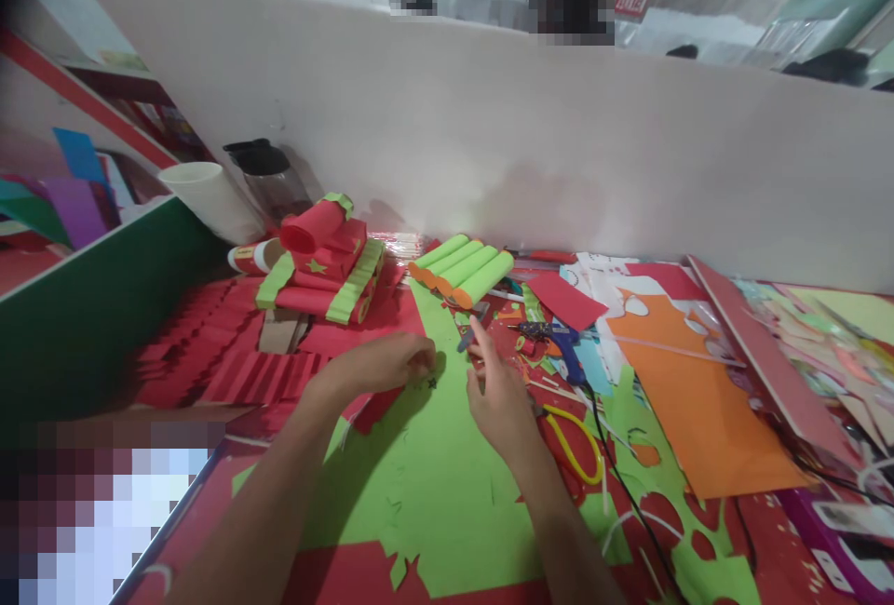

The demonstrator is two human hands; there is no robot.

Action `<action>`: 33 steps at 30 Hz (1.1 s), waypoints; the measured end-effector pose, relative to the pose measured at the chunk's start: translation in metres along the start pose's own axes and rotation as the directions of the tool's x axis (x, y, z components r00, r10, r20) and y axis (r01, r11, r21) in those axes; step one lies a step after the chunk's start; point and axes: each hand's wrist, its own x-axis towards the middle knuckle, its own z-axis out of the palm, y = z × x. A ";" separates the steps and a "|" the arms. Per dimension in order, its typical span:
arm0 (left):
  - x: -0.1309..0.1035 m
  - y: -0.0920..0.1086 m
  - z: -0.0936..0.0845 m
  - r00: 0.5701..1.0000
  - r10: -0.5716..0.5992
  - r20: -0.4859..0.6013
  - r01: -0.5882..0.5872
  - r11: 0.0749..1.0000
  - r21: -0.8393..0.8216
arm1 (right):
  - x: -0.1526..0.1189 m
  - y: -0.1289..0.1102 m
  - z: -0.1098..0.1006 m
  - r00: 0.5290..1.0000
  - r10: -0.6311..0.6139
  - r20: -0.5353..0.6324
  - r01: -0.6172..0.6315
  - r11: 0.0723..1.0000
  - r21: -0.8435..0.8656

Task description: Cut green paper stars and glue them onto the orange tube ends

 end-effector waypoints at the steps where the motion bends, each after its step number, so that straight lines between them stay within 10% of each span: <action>1: 0.000 0.000 0.000 1.000 -0.007 0.007 0.007 1.000 -0.010 | 0.000 0.001 0.001 0.999 -0.006 0.036 0.007 0.999 -0.034; 18: 0.004 -0.007 0.003 0.981 0.145 0.129 -0.119 0.974 -0.191 | -0.006 -0.009 0.003 0.958 -0.130 0.256 0.208 0.929 -0.307; 33: -0.005 -0.003 -0.011 0.927 0.285 0.245 -0.183 0.912 -0.368 | 0.002 -0.022 -0.030 0.949 -0.005 0.315 0.002 1.000 0.008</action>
